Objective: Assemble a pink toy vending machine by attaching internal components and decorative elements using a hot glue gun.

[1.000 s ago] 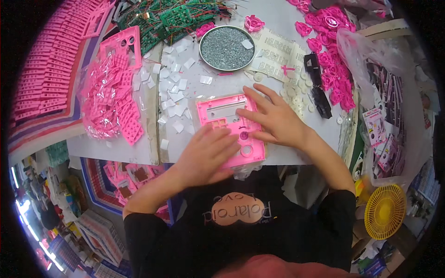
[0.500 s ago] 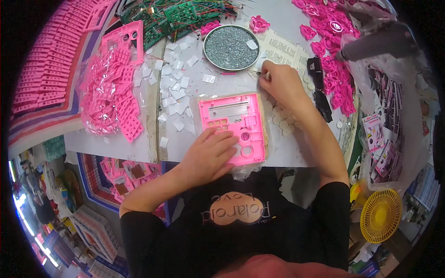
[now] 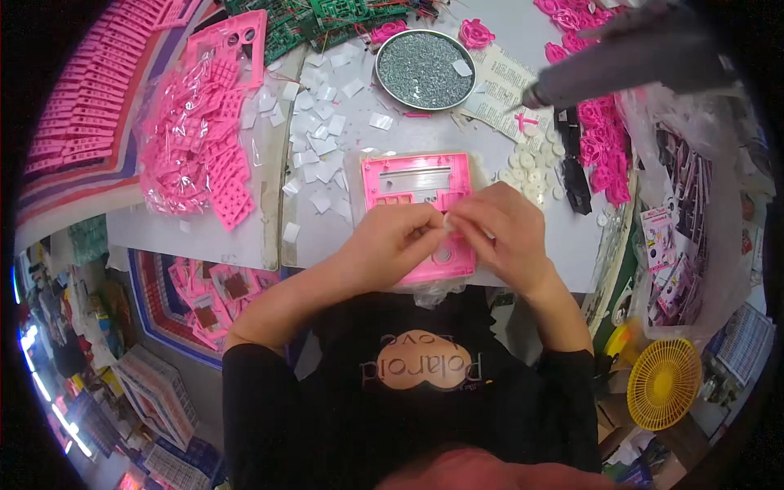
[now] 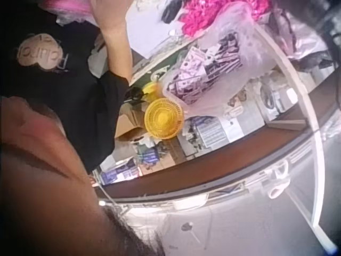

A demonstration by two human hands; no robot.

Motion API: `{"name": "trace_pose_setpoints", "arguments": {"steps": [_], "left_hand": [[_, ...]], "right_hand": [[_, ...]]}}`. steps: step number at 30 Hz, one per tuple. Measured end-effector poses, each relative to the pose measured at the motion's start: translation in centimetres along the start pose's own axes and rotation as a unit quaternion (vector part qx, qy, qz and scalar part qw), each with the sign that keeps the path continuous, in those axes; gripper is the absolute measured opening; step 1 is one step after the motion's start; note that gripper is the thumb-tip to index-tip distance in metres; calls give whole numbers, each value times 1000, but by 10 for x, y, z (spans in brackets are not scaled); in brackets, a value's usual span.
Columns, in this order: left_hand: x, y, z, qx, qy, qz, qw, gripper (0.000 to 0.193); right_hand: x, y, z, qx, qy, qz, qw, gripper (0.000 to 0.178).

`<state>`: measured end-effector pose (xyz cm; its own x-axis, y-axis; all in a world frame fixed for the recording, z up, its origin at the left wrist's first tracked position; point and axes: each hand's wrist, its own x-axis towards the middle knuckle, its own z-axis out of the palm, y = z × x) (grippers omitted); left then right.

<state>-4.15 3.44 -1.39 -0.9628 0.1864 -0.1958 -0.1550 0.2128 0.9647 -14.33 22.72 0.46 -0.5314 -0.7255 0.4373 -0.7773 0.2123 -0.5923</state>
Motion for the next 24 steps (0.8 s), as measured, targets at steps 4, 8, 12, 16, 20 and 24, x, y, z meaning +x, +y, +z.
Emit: {"name": "trace_pose_setpoints", "arguments": {"steps": [4,8,12,16,20,24], "left_hand": [[-6,-15,-8,336,88,206,915,23],[-16,-26,0,442,56,203,872,28],[-18,-27,0,434,55,195,878,28],[-17,-32,1,424,61,194,882,27],[-18,-34,2,416,66,194,886,27],[-17,-33,2,413,56,184,890,27]], "right_hand": [[-16,3,3,-54,-53,58,995,15],[-23,1,17,-114,-81,16,990,17],[-25,5,27,-141,-111,6,984,20],[-19,-3,29,-177,-115,25,977,19],[-20,-6,32,-196,-113,45,973,20],[-23,-7,36,-194,-108,79,972,22]]}}
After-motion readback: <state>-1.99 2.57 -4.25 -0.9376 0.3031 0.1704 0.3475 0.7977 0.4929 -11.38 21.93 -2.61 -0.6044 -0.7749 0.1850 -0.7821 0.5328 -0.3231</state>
